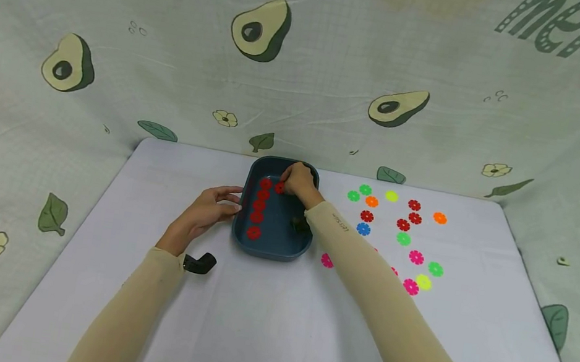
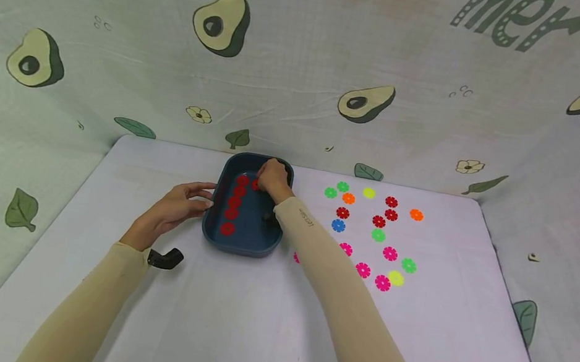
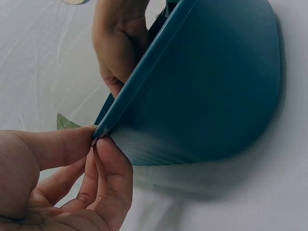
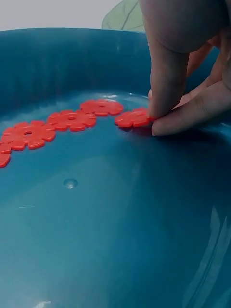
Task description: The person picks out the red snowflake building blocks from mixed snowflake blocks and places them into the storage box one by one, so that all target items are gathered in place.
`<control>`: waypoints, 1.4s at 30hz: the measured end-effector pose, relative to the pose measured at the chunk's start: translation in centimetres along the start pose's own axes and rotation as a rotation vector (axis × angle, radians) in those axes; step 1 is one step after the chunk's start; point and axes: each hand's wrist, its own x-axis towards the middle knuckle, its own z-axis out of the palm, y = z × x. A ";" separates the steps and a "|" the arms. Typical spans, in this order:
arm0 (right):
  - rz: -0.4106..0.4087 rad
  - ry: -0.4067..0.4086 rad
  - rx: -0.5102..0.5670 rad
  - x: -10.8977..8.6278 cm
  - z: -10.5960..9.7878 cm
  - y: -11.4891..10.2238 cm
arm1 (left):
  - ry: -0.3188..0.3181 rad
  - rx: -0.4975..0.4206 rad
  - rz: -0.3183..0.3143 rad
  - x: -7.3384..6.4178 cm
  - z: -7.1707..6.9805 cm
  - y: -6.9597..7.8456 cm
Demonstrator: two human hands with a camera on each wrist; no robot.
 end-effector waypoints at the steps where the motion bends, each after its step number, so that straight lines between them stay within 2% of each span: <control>1: 0.003 0.002 0.001 0.0 0.0 0.1 | -0.002 -0.001 0.000 0.0 0.1 0.0; 9: -0.003 0.002 0.007 -0.8 -0.6 0.1 | -0.009 -0.001 -0.003 0.2 0.3 -0.1; 19: -0.136 -0.038 0.072 -3.3 -2.9 -0.5 | -0.009 0.014 -0.008 -0.2 0.1 0.1; 24: -0.155 -0.040 0.127 -4.8 -4.5 -0.1 | -0.007 0.014 -0.012 -0.2 0.0 0.2; 34: -0.165 -0.014 0.250 -7.6 -7.5 3.0 | -0.003 0.029 -0.029 -0.5 0.0 0.3; 42: -0.082 0.020 0.283 -9.8 -9.4 6.3 | -0.020 0.022 -0.028 -0.5 0.3 0.5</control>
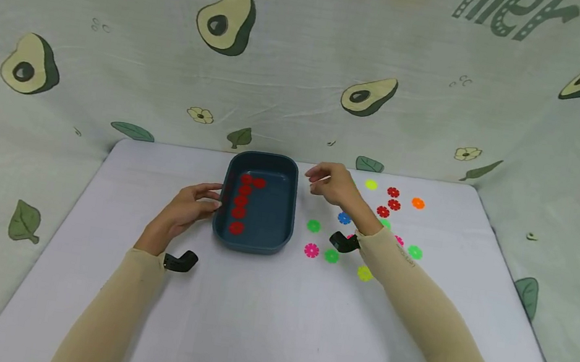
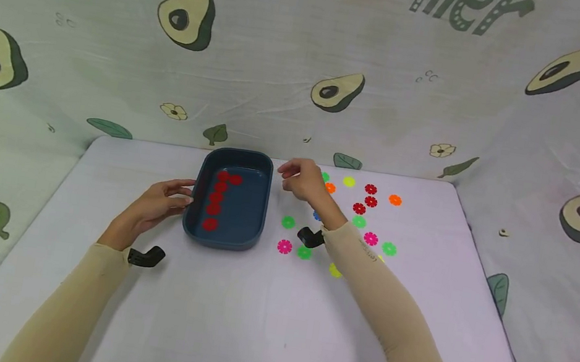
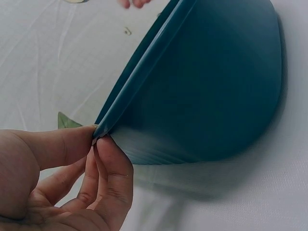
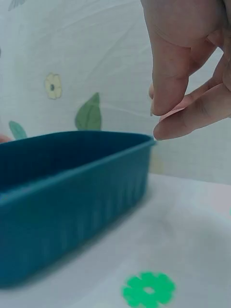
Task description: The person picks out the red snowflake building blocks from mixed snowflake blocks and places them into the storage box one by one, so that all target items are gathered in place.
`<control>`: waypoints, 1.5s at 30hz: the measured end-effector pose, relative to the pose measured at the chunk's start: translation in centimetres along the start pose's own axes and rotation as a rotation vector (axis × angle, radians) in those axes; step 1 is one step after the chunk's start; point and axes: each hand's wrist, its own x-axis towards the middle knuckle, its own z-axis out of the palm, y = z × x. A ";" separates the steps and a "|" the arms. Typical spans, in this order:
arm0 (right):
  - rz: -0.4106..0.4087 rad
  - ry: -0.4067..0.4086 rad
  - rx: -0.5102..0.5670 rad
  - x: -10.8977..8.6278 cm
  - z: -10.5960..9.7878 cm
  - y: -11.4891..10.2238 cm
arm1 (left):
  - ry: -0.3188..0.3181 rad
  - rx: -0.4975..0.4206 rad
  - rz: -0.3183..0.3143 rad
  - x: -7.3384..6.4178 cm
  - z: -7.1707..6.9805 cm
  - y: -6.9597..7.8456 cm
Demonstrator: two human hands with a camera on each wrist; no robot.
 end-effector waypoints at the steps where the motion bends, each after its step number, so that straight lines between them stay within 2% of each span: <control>1: 0.002 0.002 0.001 -0.2 -0.3 0.3 | 0.000 0.001 0.001 0.0 -0.1 0.0; 11: 0.069 0.012 0.031 -1.6 -2.5 4.3 | 0.006 0.003 -0.007 0.0 -0.3 0.0; 18: 0.136 0.042 0.095 -2.0 -3.2 7.1 | 0.009 0.003 -0.011 -0.1 -0.3 0.0; 30: 0.207 0.109 0.042 -2.4 -3.8 10.7 | 0.001 -0.020 -0.010 -0.2 -0.1 -0.1; 37: 0.218 0.141 0.015 -2.1 -3.4 12.2 | 0.001 -0.022 -0.010 0.0 0.0 -0.2; 45: 0.230 0.164 0.003 -1.5 -2.9 11.8 | 0.001 -0.019 -0.009 0.0 0.0 -0.2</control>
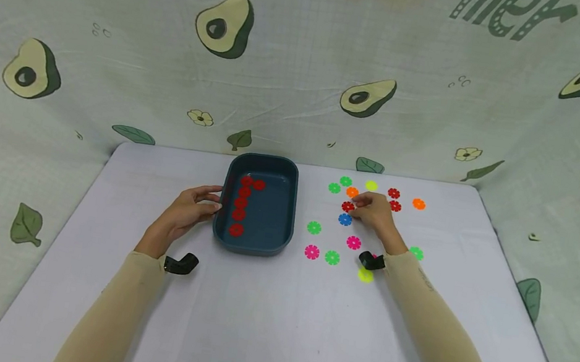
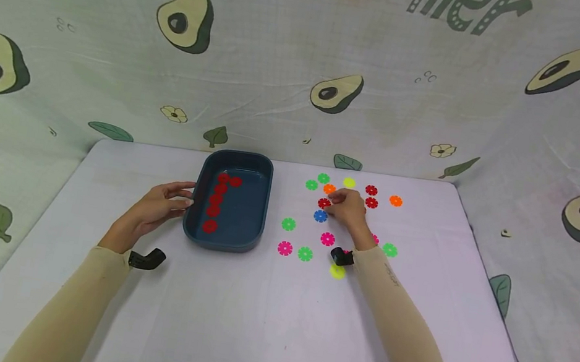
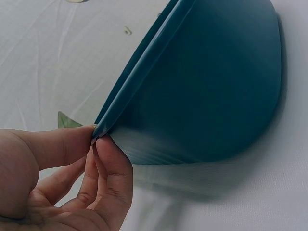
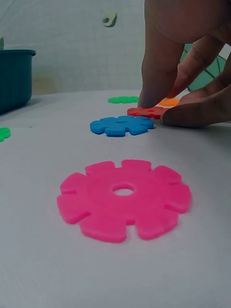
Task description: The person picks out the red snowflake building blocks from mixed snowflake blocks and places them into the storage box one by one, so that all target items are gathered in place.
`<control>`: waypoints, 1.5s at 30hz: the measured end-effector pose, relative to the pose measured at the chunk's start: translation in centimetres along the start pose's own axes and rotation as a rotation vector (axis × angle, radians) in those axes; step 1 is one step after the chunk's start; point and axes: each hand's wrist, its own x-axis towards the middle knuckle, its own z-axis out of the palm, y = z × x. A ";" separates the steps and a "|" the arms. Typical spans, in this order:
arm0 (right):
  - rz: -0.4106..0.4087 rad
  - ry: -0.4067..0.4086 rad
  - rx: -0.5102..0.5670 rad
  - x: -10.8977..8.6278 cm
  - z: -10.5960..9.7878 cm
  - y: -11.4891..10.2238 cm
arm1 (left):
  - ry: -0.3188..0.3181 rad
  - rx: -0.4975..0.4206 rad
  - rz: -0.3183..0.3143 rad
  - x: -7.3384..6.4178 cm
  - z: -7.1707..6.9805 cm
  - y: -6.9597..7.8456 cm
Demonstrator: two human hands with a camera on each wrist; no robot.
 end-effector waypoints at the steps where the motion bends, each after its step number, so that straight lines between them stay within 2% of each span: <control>1: 0.005 0.002 -0.009 0.1 0.0 -0.1 | 0.000 0.000 0.000 0.0 0.0 0.0; 11: 0.037 0.022 -0.141 0.7 0.6 -0.5 | 0.005 0.011 0.001 0.2 0.0 0.0; 21: 0.032 0.045 -0.166 1.0 1.0 -0.5 | 0.014 0.017 -0.008 0.3 0.0 0.2; 34: 0.047 0.035 -0.121 0.8 1.1 -0.2 | -0.006 0.014 0.010 0.0 0.0 0.1; 45: -0.038 0.052 -0.041 0.2 0.8 0.2 | -0.001 0.007 0.006 0.0 0.0 0.0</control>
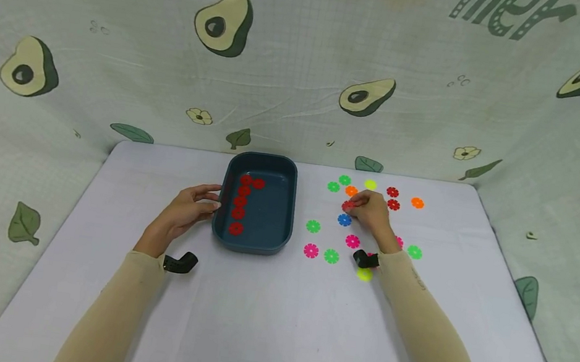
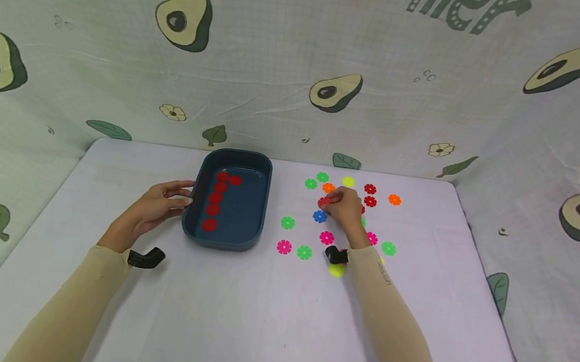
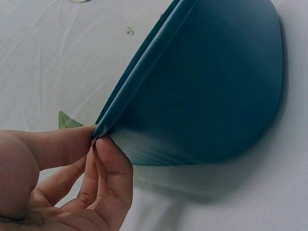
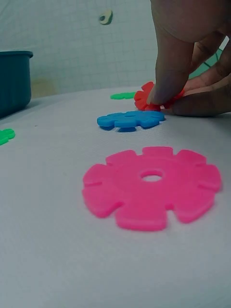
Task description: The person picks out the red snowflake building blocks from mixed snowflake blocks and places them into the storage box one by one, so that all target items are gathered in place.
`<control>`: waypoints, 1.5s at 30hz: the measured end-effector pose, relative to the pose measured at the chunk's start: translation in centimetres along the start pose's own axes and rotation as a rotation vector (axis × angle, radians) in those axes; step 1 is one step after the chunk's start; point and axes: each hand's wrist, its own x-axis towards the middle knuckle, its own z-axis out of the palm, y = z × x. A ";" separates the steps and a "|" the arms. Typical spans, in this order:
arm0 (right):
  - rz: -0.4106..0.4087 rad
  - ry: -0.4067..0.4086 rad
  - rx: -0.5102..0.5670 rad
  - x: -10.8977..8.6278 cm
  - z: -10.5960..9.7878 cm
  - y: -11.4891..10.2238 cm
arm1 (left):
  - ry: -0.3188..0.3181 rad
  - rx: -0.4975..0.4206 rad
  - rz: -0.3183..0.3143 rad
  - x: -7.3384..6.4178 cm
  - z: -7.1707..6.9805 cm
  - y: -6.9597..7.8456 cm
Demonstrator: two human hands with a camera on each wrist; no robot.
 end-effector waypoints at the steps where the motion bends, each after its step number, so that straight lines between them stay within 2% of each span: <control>1: 0.000 0.003 0.006 0.0 0.0 0.1 | 0.000 0.000 0.000 0.0 0.0 0.0; 13: 0.046 -0.007 0.117 -0.6 -0.5 0.0 | 0.000 -0.011 -0.006 -0.1 0.0 0.0; 23: -0.037 -0.033 0.187 -1.9 -0.6 -2.5 | 0.009 -0.008 0.004 -0.1 -0.1 -0.1; 29: -0.088 -0.081 0.240 -2.5 -0.3 -4.3 | 0.007 -0.004 0.002 -0.1 -0.1 -0.1; 45: -0.182 -0.141 0.231 -2.4 2.6 -8.8 | 0.009 0.000 0.006 -0.1 -0.1 -0.2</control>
